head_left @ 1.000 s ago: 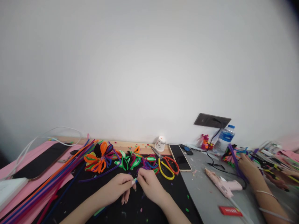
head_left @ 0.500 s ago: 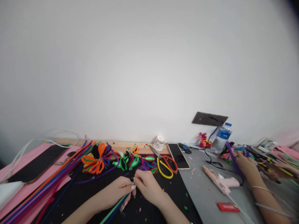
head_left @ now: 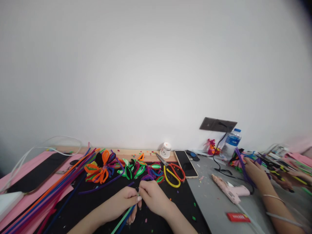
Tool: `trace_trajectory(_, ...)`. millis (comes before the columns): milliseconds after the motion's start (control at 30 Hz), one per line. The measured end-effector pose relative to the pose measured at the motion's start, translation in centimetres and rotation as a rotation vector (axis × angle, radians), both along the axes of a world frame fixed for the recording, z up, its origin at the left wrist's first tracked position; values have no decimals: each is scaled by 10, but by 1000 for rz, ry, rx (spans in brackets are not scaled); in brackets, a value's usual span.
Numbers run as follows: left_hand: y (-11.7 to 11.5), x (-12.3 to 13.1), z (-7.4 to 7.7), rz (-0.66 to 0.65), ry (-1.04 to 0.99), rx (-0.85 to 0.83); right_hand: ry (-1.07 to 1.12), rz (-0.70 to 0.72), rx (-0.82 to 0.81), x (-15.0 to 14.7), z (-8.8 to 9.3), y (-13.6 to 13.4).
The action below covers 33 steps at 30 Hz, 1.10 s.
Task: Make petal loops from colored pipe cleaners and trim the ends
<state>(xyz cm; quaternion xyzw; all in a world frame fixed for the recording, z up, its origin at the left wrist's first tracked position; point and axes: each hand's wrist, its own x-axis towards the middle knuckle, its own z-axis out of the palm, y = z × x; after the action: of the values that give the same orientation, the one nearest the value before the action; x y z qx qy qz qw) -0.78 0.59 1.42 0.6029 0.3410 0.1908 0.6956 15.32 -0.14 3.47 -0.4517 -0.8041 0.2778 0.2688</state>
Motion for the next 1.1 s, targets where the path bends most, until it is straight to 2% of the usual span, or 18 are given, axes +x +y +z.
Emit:
trace_trajectory(333,-1,1,2,27,-58,-44,-5,18,-31,3,-1,0)
trace_trajectory(700,3,1,-4,35,-74,-49,23,2,-58,1,3,0)
trace_trajectory(1100,3,3,-2,39,-43,-48,84,-30,-83,0,-4,0)
